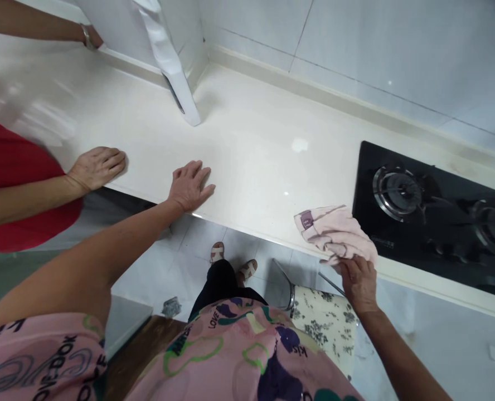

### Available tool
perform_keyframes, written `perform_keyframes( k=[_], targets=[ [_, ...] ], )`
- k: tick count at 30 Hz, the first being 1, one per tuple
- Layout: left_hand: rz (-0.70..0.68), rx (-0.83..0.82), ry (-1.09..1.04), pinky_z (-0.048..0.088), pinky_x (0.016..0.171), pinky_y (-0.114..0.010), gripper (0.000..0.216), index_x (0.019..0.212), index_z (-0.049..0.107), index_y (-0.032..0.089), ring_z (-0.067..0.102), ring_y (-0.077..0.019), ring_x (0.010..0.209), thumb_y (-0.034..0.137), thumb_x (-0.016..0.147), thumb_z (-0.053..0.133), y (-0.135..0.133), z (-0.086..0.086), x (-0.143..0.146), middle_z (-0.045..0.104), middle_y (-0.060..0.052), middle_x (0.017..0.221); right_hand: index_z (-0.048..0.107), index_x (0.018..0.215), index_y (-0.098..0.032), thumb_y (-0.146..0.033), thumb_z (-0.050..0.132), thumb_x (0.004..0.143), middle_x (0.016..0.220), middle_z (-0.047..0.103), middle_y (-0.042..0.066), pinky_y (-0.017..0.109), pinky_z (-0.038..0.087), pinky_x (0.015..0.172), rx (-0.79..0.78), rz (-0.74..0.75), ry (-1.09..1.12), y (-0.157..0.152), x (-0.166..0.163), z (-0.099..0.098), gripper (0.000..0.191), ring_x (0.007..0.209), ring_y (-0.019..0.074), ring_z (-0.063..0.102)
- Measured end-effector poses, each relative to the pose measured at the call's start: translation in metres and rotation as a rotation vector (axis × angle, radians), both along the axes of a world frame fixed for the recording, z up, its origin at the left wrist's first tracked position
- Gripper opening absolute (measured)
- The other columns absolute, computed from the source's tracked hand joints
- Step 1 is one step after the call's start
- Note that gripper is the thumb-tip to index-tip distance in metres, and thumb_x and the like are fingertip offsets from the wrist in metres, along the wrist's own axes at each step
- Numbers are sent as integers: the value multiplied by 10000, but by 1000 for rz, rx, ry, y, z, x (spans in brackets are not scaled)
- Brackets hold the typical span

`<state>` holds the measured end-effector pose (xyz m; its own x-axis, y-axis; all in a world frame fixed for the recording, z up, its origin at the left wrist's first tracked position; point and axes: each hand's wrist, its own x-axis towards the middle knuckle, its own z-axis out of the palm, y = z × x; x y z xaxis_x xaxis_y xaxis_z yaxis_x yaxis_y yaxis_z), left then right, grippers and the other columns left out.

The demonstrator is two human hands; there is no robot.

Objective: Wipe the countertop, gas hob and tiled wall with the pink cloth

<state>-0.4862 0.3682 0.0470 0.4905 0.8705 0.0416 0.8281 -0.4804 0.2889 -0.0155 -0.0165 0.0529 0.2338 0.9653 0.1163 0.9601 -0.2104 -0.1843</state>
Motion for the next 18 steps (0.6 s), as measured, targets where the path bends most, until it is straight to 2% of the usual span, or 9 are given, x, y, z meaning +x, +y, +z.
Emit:
perform_keyframes(
  k=[6, 12, 15, 18],
  targets=[
    [13, -12, 33, 206, 1243, -513, 614, 1506, 490, 339, 258, -290, 1596, 652, 987, 387, -2, 1, 2, 376, -61, 1706, 738, 1086, -237, -244, 487, 1043, 1054, 675, 88, 403, 345, 838, 15, 120, 133, 75, -119, 2, 255, 983, 256, 517],
    [-15, -9, 56, 186, 1226, -498, 643, 1528, 491, 245, 254, -317, 1594, 626, 1021, 382, -1, 2, 2, 356, -123, 1714, 730, 1040, -221, -248, 512, 1061, 1095, 663, 92, 404, 324, 855, -149, 279, 180, 160, -222, 13, 221, 1027, 260, 478],
    [-13, 14, 47, 190, 1226, -482, 621, 1518, 495, 243, 273, -294, 1580, 621, 1031, 412, -2, 2, 1, 377, -118, 1702, 742, 1040, -222, -288, 519, 1077, 1120, 658, 102, 405, 352, 892, -241, 370, 217, 197, -262, 25, 236, 1081, 267, 484],
    [-13, 42, 39, 190, 1224, -472, 603, 1504, 503, 232, 287, -281, 1565, 608, 1036, 449, -2, 2, -1, 395, -116, 1689, 741, 1193, -241, -313, 518, 1084, 1170, 657, 91, 391, 389, 961, -241, 476, 315, 222, -273, 41, 259, 1116, 253, 508]
  ],
)
